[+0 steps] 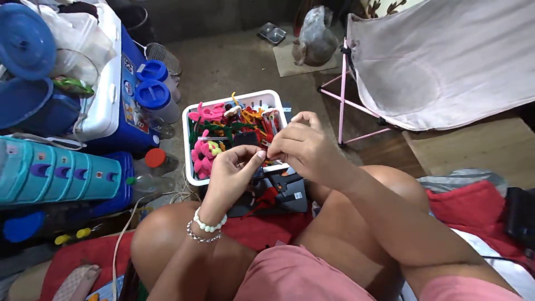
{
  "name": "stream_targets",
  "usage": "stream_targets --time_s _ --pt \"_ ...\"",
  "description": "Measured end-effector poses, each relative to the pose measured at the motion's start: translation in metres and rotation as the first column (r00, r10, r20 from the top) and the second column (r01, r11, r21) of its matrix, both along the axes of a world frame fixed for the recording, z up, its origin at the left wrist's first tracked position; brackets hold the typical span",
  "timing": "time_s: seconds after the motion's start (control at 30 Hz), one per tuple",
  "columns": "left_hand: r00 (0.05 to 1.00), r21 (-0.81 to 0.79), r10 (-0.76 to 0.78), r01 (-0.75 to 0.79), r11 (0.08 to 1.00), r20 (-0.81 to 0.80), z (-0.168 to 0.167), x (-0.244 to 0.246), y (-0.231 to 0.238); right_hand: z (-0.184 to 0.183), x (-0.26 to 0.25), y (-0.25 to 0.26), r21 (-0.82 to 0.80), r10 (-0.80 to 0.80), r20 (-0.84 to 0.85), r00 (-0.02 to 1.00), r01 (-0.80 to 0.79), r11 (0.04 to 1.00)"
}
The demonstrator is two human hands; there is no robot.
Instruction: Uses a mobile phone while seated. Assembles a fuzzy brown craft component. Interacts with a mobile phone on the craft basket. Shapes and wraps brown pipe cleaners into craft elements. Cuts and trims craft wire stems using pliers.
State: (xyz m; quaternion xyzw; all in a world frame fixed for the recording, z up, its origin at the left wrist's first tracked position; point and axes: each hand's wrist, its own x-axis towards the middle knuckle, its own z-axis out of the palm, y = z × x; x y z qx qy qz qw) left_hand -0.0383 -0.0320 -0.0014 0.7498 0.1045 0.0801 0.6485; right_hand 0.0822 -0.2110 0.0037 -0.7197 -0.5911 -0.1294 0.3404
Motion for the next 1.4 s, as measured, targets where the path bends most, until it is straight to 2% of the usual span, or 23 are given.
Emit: stream_targets --time_s 0.23,0.4,0.5,0.63,0.8,0.97,1.17,1.3,1.4 --pt "0.993 0.127 -0.099 0.089 0.988 0.072 -0.002 0.0 -0.003 0.007 0.007 -0.005 0.019 0.061 0.168 0.984 -0.065 0.998" --pt "0.988 0.19 -0.152 0.145 0.971 0.024 -0.001 -0.002 -0.002 0.01 0.006 -0.006 -0.035 0.154 0.292 0.944 -0.15 0.988" --pt "0.972 0.169 -0.237 0.232 0.958 0.008 0.001 -0.003 0.001 0.014 0.002 -0.007 -0.072 0.176 0.281 0.943 -0.162 0.984" --pt "0.948 0.217 -0.319 0.309 0.926 0.011 0.0 -0.003 -0.001 0.012 0.009 -0.009 -0.096 0.178 0.216 0.96 -0.16 0.982" --pt "0.962 0.149 -0.269 0.26 0.954 0.044 0.004 -0.001 -0.006 0.009 0.022 -0.013 -0.002 0.163 0.097 0.982 -0.164 0.986" --pt "0.969 0.141 -0.24 0.23 0.963 0.061 0.003 -0.001 -0.007 0.011 0.02 -0.013 0.026 0.086 0.079 0.993 -0.089 0.996" --pt "0.973 0.211 -0.214 0.193 0.958 0.084 0.001 0.0 -0.011 0.01 0.016 -0.011 -0.005 0.068 0.119 0.991 -0.068 0.998" --pt "0.968 0.351 -0.177 0.105 0.93 0.18 -0.004 0.0 -0.01 0.011 0.018 -0.014 -0.007 0.065 0.137 0.988 -0.065 0.998" --pt "0.967 0.393 -0.152 0.062 0.918 0.203 -0.003 -0.001 -0.01 0.012 0.017 -0.014 -0.004 0.059 0.164 0.985 -0.059 0.998"
